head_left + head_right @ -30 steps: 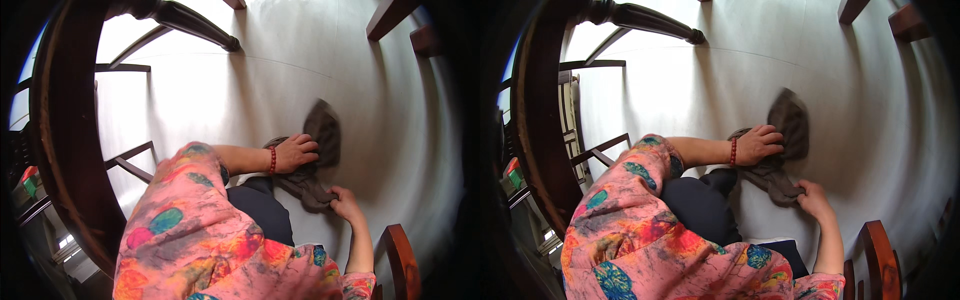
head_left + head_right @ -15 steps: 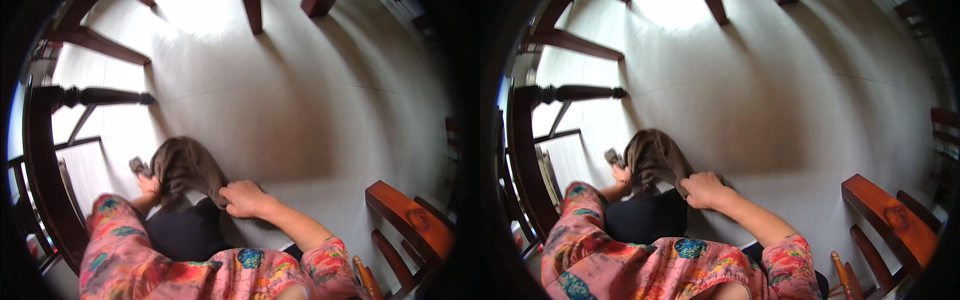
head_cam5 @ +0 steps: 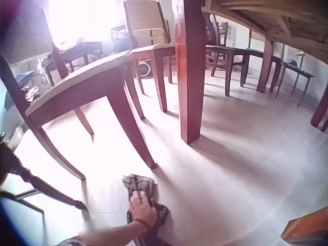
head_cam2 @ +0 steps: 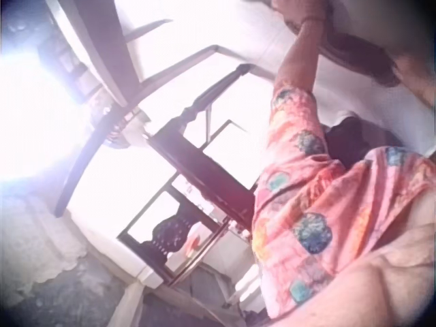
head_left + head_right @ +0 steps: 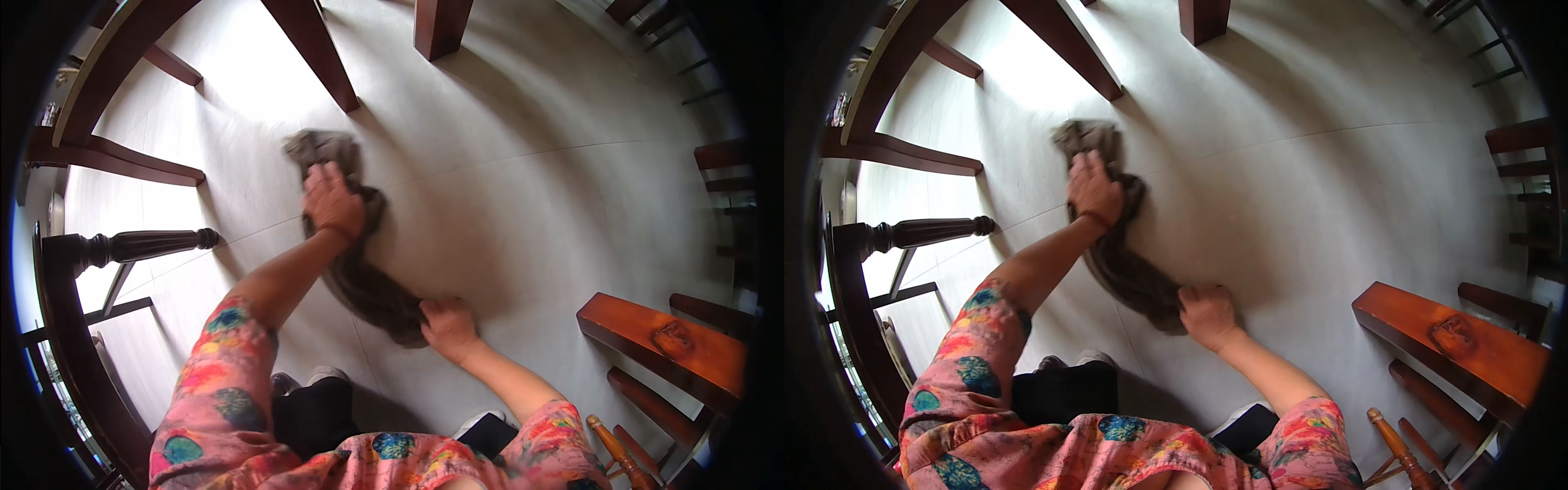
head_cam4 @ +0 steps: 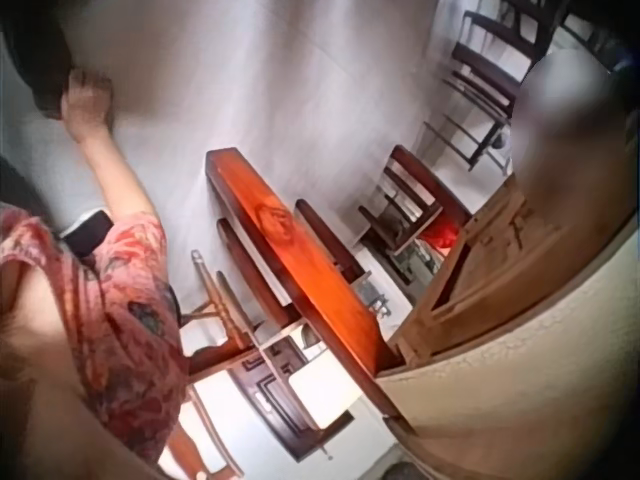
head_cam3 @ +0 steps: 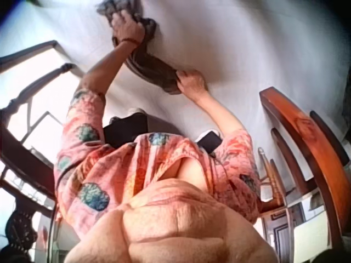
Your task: The person wrings out a cloth in a metal bowl of water, then walks around the room and wipes the tiled floor with the cloth. The person also moves a wooden chair to clean underneath it before returning it to its original position.
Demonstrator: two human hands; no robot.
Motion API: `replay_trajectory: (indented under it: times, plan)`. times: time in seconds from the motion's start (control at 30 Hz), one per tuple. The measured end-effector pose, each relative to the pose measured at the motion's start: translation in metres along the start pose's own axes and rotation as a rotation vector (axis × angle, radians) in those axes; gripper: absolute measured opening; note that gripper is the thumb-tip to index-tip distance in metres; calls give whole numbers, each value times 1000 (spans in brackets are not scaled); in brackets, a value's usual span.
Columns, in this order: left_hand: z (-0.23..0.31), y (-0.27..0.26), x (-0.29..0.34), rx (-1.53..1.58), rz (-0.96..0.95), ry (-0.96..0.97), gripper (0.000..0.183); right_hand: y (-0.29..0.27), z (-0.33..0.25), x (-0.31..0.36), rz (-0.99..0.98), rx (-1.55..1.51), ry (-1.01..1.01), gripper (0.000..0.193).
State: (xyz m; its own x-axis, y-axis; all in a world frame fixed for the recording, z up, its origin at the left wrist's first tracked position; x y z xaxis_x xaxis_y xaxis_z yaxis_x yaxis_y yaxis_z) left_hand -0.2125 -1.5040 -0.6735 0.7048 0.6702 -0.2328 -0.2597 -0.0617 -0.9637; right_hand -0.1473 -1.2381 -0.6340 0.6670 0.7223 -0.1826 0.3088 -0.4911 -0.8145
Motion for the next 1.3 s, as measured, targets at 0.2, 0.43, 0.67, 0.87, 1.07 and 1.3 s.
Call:
replay_trajectory:
  times: [0.2, 0.43, 0.67, 0.87, 1.07, 1.3]
  plan:
    - [167, -10, 43, 503, -104, 721, 47, -23, 16, -2, -31, -73, -8, 24]
    - [149, -50, 17, 1013, 25, 543, 48, -77, 66, 9, 237, -73, 177, 28]
    - [119, 52, -113, 341, -27, 158, 80, -50, 94, 9, 219, 506, 309, 76]
    - [186, 69, -114, 176, -79, 102, 72, -52, 94, 4, 318, 512, 351, 66]
    - [325, 47, -17, 284, -33, 846, 65, -50, 89, 2, 294, 457, 390, 64]
    - [357, 4, 190, 596, -484, 1679, 60, -47, 92, 14, 417, 445, 274, 63]
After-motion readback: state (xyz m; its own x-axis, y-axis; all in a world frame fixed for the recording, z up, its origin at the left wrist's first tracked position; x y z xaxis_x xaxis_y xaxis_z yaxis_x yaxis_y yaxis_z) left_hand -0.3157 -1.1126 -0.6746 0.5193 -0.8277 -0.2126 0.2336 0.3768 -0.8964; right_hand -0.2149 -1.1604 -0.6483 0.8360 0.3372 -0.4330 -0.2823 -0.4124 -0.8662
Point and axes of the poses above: each hand's wrist, its own x-axis away from the middle knuckle, its own y-axis out of the palm, z = x × y, the point moved 9 cm from there along -x, towards the middle knuckle, and after that the axes turned 10 degrees about z, right-handed, at the moved point
